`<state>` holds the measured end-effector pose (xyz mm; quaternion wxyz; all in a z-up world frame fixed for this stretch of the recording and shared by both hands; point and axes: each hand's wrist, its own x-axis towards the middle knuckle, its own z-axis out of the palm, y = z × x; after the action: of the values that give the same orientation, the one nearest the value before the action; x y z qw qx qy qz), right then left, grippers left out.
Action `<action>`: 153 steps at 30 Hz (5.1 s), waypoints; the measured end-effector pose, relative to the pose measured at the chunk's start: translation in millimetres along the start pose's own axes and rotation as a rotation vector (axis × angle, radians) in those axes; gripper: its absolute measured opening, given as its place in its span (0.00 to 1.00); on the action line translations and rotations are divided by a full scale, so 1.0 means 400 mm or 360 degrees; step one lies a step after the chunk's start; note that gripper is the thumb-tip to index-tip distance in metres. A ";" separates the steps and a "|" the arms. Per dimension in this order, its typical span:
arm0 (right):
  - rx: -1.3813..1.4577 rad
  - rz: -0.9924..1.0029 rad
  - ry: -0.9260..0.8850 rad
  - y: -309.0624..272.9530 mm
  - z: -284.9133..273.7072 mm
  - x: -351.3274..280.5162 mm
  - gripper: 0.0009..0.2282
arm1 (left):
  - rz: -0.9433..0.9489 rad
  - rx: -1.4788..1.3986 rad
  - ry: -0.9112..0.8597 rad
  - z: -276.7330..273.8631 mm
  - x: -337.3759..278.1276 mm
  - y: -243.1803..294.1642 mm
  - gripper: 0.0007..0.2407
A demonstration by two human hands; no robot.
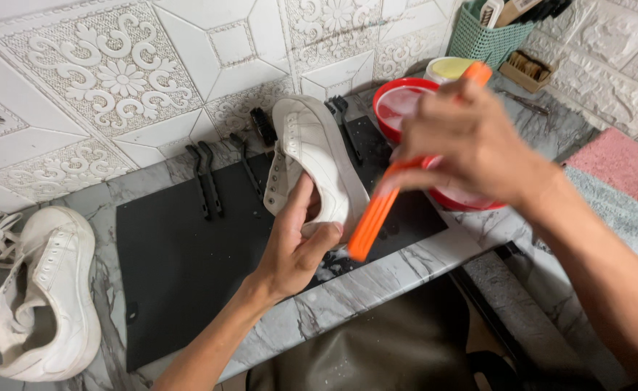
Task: The person scrubs a white sneaker using an orange brush and a smaller black brush, dipping them into soapy water. They wipe the shoe with a gray cloth and continue scrubbing various parts of the shoe, including the sole and upper, before wiping it again.
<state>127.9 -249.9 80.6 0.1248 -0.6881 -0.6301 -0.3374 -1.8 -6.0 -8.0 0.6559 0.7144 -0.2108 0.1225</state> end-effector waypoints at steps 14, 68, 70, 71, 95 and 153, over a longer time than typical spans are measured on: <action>-0.0128 -0.0074 -0.0018 -0.010 -0.003 0.001 0.18 | 0.0027 0.0030 0.0007 0.001 0.002 0.005 0.29; -0.0298 0.0284 0.0111 0.029 0.053 -0.043 0.20 | 0.0061 -0.0016 0.0104 -0.017 0.003 0.018 0.25; -0.0378 0.0598 0.0170 0.057 0.038 -0.037 0.22 | 0.0107 -0.0051 0.0155 -0.025 0.011 0.041 0.29; -0.0296 0.0817 0.0130 0.044 0.021 -0.019 0.20 | 0.0137 -0.0017 0.0174 -0.030 0.011 0.042 0.30; 0.0735 0.1891 -0.0575 -0.020 0.398 0.075 0.09 | 0.0275 0.0179 0.0613 -0.257 0.054 -0.001 0.34; -0.0642 0.1824 -0.1293 -0.085 -0.104 -0.248 0.15 | 0.0258 0.0010 0.0293 -0.066 0.019 0.001 0.28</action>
<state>84.9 -346.5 41.0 -0.0912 -0.9904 -0.0932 -0.0468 7.6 18.9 -1.4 0.6581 0.6829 -0.2063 0.2409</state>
